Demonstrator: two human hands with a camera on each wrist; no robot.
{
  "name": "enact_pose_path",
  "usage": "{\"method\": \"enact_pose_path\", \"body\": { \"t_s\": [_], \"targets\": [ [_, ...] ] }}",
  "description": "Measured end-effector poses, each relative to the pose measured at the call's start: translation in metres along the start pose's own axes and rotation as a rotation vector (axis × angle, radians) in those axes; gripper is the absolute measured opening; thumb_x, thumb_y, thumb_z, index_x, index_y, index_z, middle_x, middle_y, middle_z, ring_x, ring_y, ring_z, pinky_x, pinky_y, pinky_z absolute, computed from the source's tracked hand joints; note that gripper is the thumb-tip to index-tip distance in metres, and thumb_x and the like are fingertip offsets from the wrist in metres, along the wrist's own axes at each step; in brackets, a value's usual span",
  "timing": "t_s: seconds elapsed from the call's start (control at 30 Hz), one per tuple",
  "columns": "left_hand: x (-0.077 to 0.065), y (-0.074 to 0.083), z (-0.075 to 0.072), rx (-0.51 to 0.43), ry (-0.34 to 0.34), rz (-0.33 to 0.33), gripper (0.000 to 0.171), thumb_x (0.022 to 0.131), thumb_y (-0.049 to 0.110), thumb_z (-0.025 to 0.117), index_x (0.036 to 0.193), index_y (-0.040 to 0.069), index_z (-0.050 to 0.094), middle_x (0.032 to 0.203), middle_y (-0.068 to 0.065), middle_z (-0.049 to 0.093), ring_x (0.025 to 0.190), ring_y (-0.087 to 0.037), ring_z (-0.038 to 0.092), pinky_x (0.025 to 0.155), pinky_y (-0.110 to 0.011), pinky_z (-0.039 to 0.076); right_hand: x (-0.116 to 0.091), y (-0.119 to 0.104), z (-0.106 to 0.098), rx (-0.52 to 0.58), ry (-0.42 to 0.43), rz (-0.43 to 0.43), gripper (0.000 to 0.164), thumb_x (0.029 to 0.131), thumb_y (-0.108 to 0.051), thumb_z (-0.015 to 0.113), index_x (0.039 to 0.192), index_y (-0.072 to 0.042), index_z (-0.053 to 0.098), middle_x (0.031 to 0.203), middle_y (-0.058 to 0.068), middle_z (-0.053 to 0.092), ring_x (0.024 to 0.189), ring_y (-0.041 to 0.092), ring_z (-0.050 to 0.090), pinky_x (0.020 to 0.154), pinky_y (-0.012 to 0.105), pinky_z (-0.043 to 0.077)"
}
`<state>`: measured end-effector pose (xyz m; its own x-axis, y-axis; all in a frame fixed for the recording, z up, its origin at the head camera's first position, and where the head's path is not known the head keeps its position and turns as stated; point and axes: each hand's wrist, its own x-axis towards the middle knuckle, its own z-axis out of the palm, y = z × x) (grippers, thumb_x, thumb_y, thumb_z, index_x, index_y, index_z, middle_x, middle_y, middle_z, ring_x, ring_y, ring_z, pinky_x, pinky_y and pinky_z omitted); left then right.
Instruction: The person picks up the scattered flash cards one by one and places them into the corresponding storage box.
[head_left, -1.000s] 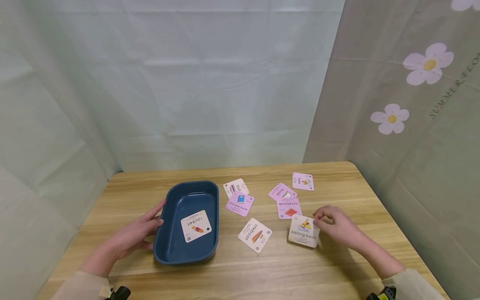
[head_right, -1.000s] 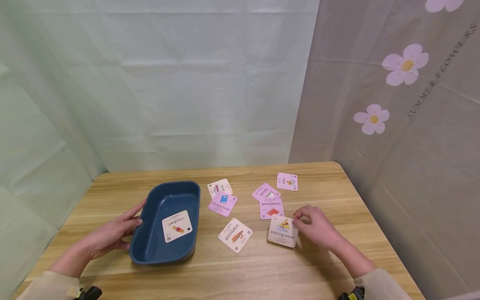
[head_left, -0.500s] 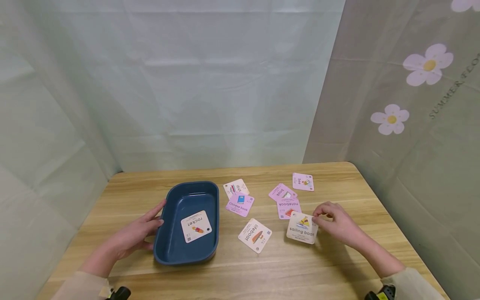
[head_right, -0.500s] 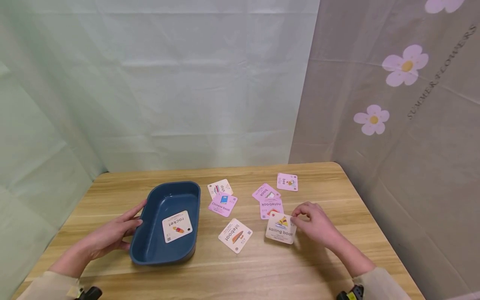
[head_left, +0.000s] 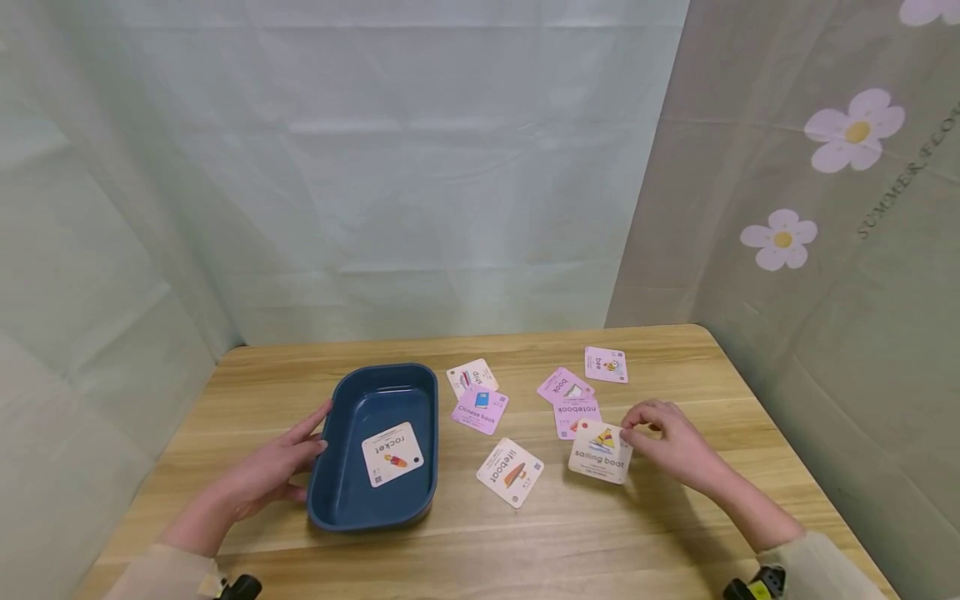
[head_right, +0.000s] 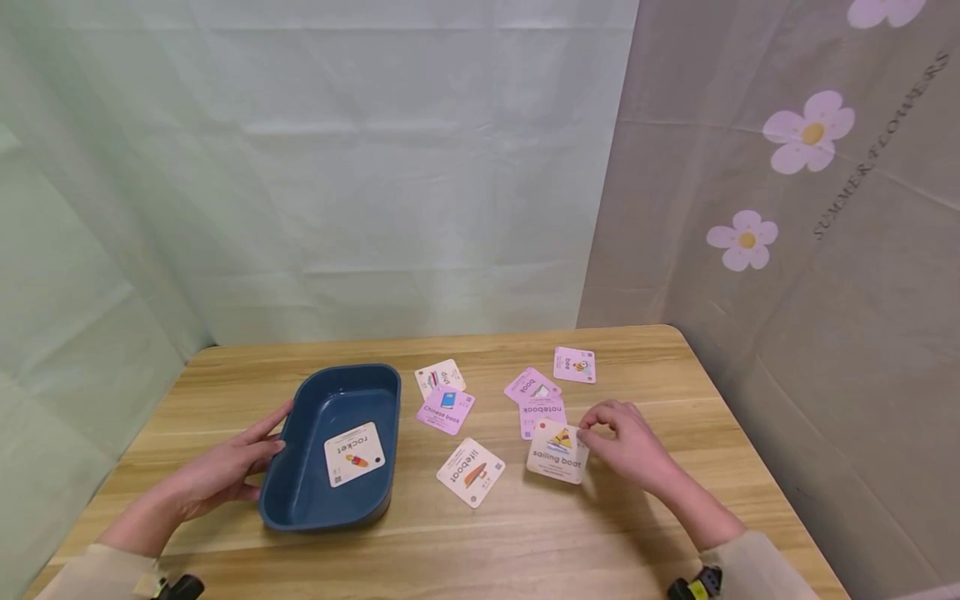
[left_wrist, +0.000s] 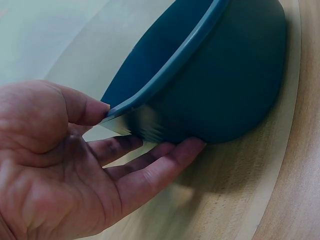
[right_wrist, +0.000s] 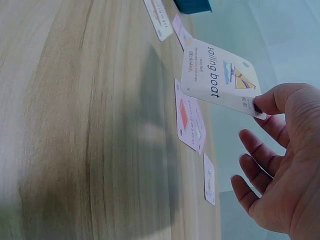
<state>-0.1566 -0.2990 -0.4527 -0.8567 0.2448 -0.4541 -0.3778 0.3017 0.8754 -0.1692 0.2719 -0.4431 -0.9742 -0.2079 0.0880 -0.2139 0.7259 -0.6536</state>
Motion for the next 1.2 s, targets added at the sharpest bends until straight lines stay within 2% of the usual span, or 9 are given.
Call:
{"method": "enact_pose_path", "body": {
  "t_s": [0.4,0.7,0.97,1.2],
  "targets": [
    [0.0,0.0,0.0,0.005,0.0,0.002,0.072,0.109,0.021,0.045,0.165,0.036,0.001,0.163,-0.034,0.004,0.14,-0.058,0.032,0.081,-0.05,0.058,0.007,-0.011,0.0,0.036,0.019,-0.008,0.006,0.096,-0.023,0.072,0.097,-0.017,0.071,0.114,0.002,0.065,0.111,0.028,0.052,0.093,0.053,0.043],
    [0.001,-0.001,-0.001,0.003,-0.001,0.005,0.072,0.109,0.021,0.045,0.165,0.036,0.001,0.163,-0.035,0.004,0.14,-0.059,0.032,0.08,-0.05,0.058,0.013,-0.017,0.001,0.053,0.033,-0.033,0.004,0.096,-0.021,0.072,0.095,-0.017,0.071,0.114,0.001,0.065,0.111,0.027,0.051,0.092,0.049,0.042],
    [0.0,0.001,0.0,0.011,0.007,0.002,0.073,0.109,0.022,0.045,0.165,0.035,0.0,0.162,-0.035,0.008,0.139,-0.06,0.031,0.081,-0.05,0.058,0.02,-0.022,-0.001,0.064,0.038,-0.05,0.004,0.096,-0.019,0.071,0.095,-0.015,0.07,0.114,0.004,0.066,0.111,0.028,0.051,0.093,0.052,0.042],
    [0.0,0.001,0.001,0.014,0.008,0.001,0.073,0.109,0.022,0.045,0.165,0.035,0.0,0.163,-0.035,0.004,0.14,-0.059,0.031,0.081,-0.05,0.058,0.027,-0.027,0.0,0.068,0.038,-0.068,0.004,0.096,-0.018,0.071,0.093,-0.015,0.069,0.106,0.001,0.065,0.11,0.031,0.051,0.093,0.052,0.041]
  ]
}}
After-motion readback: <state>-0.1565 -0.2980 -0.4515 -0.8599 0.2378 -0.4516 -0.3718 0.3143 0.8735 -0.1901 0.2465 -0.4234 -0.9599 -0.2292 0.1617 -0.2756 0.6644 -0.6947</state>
